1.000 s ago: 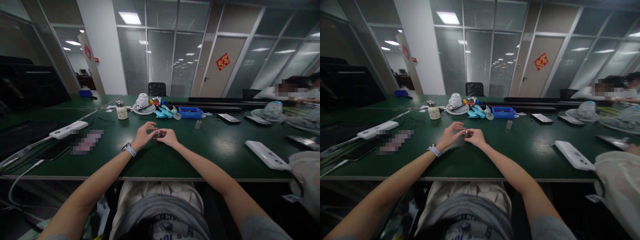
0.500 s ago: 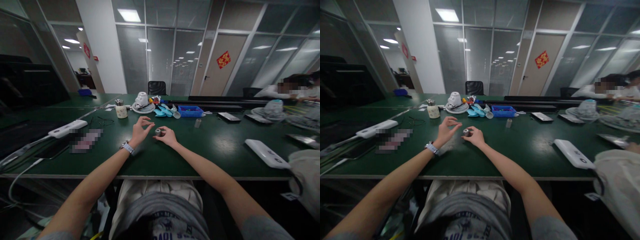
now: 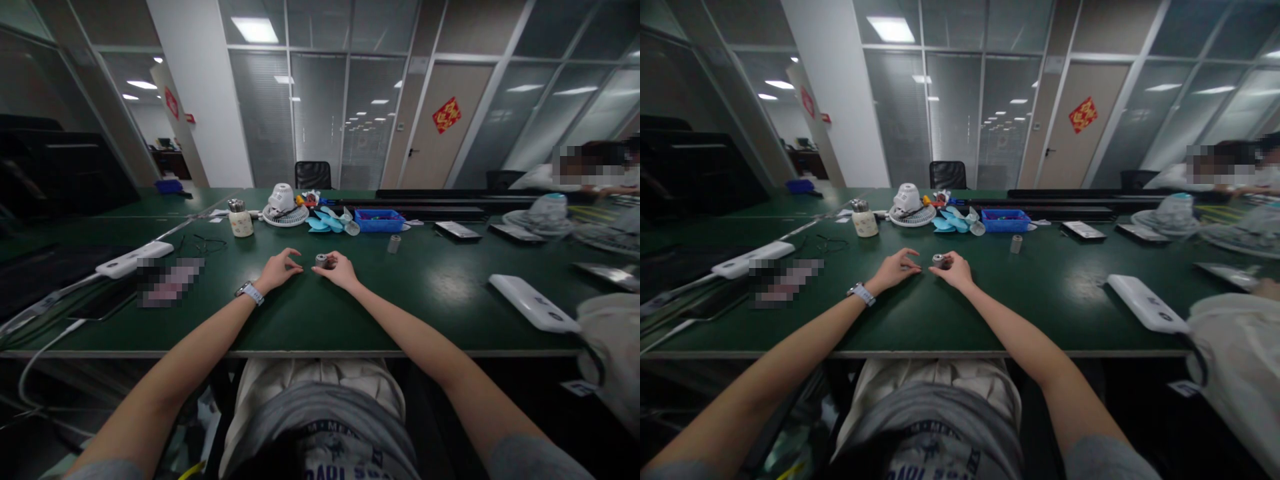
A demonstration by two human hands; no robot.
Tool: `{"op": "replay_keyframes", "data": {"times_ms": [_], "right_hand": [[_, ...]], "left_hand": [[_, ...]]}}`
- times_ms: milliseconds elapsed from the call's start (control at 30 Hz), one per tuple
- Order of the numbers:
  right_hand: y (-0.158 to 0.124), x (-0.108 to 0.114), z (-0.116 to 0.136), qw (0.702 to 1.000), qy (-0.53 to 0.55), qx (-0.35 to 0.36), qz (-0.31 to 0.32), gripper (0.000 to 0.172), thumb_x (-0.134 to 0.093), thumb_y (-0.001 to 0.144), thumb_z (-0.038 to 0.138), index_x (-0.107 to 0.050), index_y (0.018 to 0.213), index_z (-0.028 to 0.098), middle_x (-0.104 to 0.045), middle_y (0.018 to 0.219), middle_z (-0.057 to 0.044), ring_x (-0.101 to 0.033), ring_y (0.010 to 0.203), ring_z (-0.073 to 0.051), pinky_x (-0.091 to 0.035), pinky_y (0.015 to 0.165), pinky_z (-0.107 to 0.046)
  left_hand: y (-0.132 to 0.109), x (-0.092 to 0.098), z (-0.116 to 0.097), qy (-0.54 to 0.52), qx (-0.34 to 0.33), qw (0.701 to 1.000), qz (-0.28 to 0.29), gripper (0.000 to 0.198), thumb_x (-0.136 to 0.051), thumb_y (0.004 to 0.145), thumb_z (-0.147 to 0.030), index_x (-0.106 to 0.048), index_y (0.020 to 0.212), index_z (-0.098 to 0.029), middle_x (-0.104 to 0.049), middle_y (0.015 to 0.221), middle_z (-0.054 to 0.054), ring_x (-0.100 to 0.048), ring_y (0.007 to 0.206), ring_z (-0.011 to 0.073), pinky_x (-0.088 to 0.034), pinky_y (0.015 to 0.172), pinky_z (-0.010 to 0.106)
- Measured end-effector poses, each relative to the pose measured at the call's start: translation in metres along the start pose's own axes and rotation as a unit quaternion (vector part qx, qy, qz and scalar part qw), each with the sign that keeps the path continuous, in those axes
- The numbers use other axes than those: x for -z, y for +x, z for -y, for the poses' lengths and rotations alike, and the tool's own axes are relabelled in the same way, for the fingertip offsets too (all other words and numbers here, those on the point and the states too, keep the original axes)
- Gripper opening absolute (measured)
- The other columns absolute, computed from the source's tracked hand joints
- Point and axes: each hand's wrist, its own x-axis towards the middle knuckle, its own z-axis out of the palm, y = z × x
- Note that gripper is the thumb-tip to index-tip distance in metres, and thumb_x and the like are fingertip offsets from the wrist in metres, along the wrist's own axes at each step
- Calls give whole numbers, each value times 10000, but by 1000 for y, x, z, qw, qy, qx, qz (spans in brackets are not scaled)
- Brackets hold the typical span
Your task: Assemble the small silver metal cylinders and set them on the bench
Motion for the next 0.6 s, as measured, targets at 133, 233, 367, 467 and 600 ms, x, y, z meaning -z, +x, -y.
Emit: {"op": "replay_keyframes", "data": {"times_ms": [133,233,367,467,600], "right_hand": [[1,-1,5,995,81,-62,8,371,-830,610,284,-651,911,161,-719,933,-84,-686,865,-199,-545,838,-361],[3,1,13,972,193,-132,11,198,-747,735,224,-661,896,147,-722,949,-74,-685,895,-179,-522,900,-330],[4,7,21,911,346,-224,14,111,-571,895,235,-635,868,148,-716,905,-65,-692,857,-143,-521,889,-273],[2,11,22,879,402,-255,38,179,-480,947,285,-604,896,166,-712,903,-70,-703,831,-146,-545,829,-270],[2,13,20,888,385,-243,61,232,-446,959,364,-591,909,189,-714,938,-71,-708,820,-160,-557,796,-291]], "left_hand": [[0,3,-4,23,17,999,-44,429,-645,783,-427,-536,1142,-219,-749,922,42,-685,932,216,-471,843,320],[1,6,-7,39,41,994,-98,356,-524,870,-439,-556,1132,-201,-744,932,68,-687,875,212,-464,775,299],[1,8,-10,42,61,990,-117,321,-431,916,-375,-572,1131,-184,-745,894,59,-675,744,174,-444,696,262],[0,8,-12,46,66,990,-118,330,-397,921,-376,-613,1082,-186,-744,855,44,-655,715,165,-428,666,249],[1,7,-13,91,66,987,-114,437,-348,919,-436,-689,803,-190,-728,791,52,-629,725,187,-409,654,264]]}}
